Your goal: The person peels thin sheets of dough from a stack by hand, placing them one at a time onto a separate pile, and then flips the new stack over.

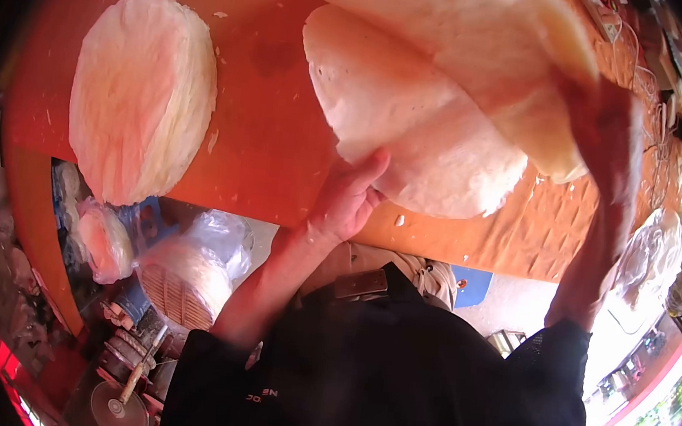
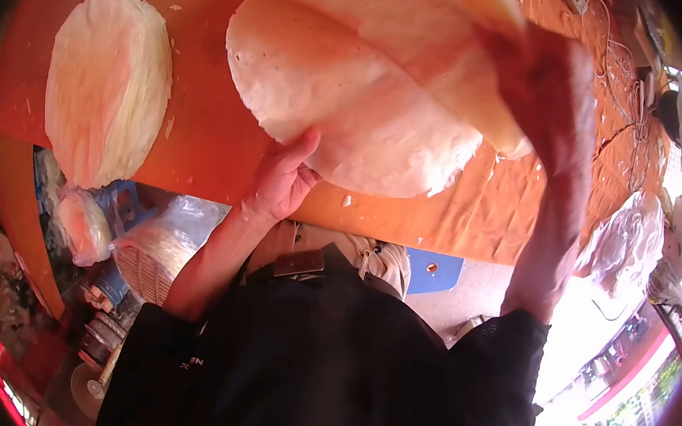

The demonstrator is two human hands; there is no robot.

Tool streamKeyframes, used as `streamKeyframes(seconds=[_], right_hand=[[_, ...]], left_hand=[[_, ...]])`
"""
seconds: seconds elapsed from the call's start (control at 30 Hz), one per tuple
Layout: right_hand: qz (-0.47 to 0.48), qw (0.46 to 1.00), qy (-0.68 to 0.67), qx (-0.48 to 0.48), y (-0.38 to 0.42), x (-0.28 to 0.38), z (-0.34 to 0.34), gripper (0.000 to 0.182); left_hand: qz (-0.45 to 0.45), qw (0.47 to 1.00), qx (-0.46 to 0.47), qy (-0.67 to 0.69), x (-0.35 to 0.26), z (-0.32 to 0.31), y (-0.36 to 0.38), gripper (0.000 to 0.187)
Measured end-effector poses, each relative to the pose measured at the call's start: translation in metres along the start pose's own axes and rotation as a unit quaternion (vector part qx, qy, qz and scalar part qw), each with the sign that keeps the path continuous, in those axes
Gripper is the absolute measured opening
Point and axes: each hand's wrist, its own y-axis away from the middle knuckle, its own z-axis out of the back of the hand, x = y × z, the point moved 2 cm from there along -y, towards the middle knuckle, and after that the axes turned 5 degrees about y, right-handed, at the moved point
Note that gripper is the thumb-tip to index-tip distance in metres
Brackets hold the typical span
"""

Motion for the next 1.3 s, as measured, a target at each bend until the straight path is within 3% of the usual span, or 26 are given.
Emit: streamKeyframes(seconds=[0.07,0.13,0.17,0.2,0.4,0.5,0.57,0.7,0.77,0.87,0.97,1.07,1.1,1.17,1.23,1.3], right_hand=[[-0.091,0.992,0.088,-0.019,-0.025,-0.029,0.024,0.034],[0.027,0.991,-0.031,-0.126,-0.049,-0.061,0.050,0.038],[-0.113,0.975,0.186,-0.054,-0.070,-0.074,0.079,0.038],[-0.128,0.960,0.235,-0.082,-0.082,-0.085,0.101,0.036],[0.000,0.947,0.275,-0.166,-0.047,-0.041,0.139,0.025],[0.102,0.957,0.235,-0.138,-0.007,0.020,0.114,0.020],[0.177,0.969,0.161,-0.069,0.019,0.064,0.076,0.017],[0.251,0.965,-0.022,0.071,0.077,0.104,-0.067,0.009],[0.281,0.944,-0.040,0.169,0.108,0.104,-0.136,0.007],[0.265,0.953,-0.028,0.144,0.121,0.118,-0.135,0.011],[0.283,0.944,-0.025,0.166,0.119,0.122,-0.137,0.019],[0.282,0.936,-0.151,0.144,0.125,0.114,-0.128,0.041],[0.234,0.939,-0.195,0.159,0.119,0.098,-0.124,0.061],[0.167,0.979,-0.115,-0.019,0.086,0.052,-0.110,0.052],[0.058,0.984,-0.018,-0.165,0.049,-0.012,-0.110,0.044],[-0.167,0.964,-0.169,-0.118,0.031,-0.079,-0.129,0.046]], left_hand=[[-0.022,0.999,-0.043,-0.010,0.005,0.021,0.007,0.047],[-0.014,0.997,-0.069,-0.018,0.011,0.046,0.013,0.048],[-0.015,0.997,-0.077,-0.021,0.011,0.052,0.017,0.048],[-0.016,0.996,-0.087,-0.024,0.009,0.055,0.020,0.047],[-0.032,0.992,-0.122,-0.027,-0.001,0.063,0.032,0.041],[-0.017,0.992,-0.120,-0.037,-0.003,0.065,0.040,0.034],[-0.018,0.992,-0.119,-0.045,-0.002,0.069,0.045,0.032],[-0.038,0.994,-0.092,-0.036,0.003,0.080,0.050,0.035],[-0.037,0.998,-0.057,-0.011,0.001,0.071,0.053,0.042],[-0.064,0.996,0.013,0.064,-0.007,0.070,0.062,0.046],[-0.085,0.994,-0.033,0.058,-0.014,0.051,0.055,0.049],[-0.114,0.985,-0.129,0.008,-0.016,0.061,0.043,0.047],[-0.128,0.982,-0.139,-0.028,-0.015,0.063,0.042,0.046],[-0.164,0.971,-0.159,-0.065,-0.015,0.069,0.037,0.044],[-0.164,0.970,-0.160,-0.076,-0.017,0.072,0.037,0.043],[-0.182,0.963,-0.171,-0.105,-0.020,0.071,0.040,0.045]])
